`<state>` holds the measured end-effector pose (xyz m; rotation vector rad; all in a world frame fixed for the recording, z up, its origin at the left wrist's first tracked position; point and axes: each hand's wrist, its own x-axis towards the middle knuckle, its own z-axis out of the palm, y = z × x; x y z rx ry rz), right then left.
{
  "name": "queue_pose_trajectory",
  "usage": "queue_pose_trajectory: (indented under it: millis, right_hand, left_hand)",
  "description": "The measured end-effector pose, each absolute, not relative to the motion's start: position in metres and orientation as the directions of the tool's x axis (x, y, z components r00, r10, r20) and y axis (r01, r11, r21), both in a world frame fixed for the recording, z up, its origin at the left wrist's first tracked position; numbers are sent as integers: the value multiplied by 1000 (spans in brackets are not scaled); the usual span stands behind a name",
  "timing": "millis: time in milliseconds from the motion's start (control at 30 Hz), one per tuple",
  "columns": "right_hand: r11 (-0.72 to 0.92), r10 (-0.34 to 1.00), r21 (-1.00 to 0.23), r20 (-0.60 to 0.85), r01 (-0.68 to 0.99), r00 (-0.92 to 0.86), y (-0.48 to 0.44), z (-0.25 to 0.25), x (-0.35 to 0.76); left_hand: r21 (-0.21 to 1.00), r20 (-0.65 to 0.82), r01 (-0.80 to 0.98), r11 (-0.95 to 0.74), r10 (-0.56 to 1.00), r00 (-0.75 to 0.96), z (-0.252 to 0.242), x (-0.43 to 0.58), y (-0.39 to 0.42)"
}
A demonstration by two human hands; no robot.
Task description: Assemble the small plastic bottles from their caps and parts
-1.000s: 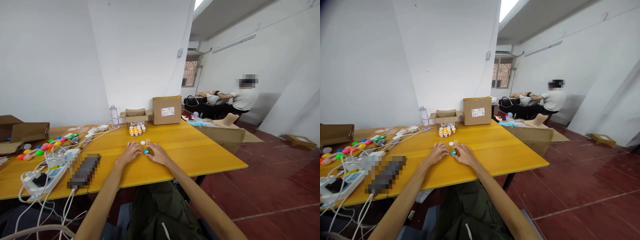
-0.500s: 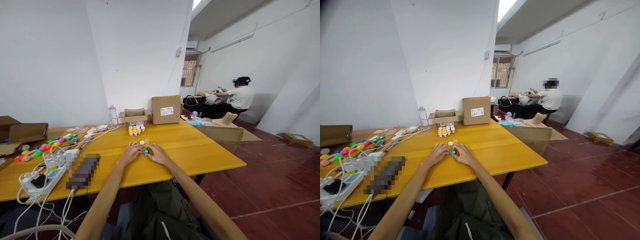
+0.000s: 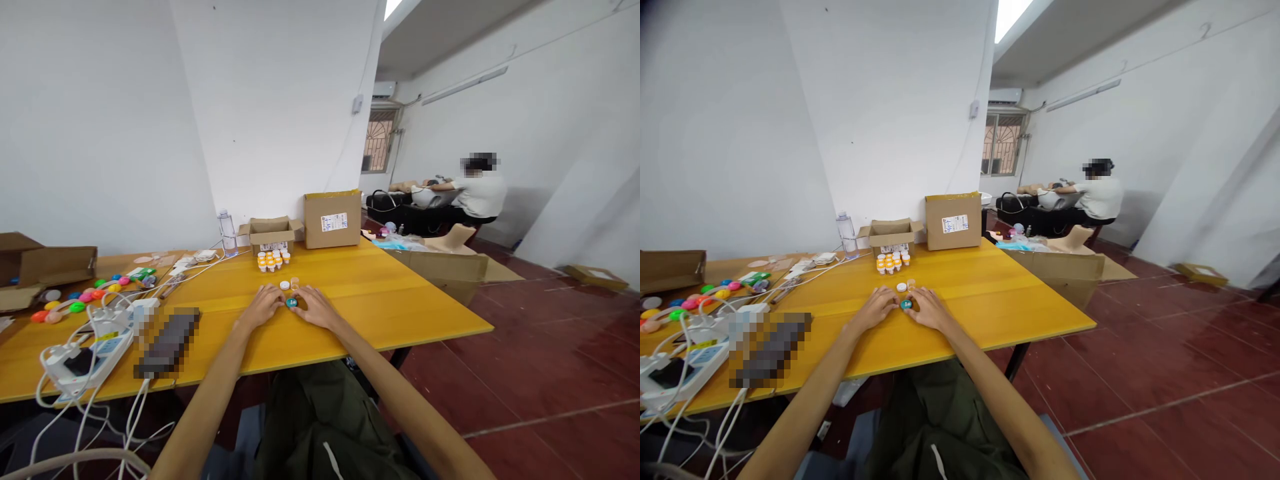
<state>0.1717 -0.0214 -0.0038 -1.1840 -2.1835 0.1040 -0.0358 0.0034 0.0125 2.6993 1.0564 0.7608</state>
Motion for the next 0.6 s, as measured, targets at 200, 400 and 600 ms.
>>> queue_pose_trajectory:
  millis: [200, 400, 600]
  right_hand:
    - [574, 791, -365, 480, 733, -380, -22, -2, 172]
    - [575, 792, -375, 481, 727, -377, -22, -2, 171]
    - [566, 799, -379, 472, 732, -374, -23, -1, 170]
  left_hand:
    - [303, 416, 587, -751, 658, 627, 9, -37, 6]
    - [239, 425, 639, -731, 670, 609, 10, -40, 6]
    - [201, 406, 642, -740, 660, 632, 14, -38, 4]
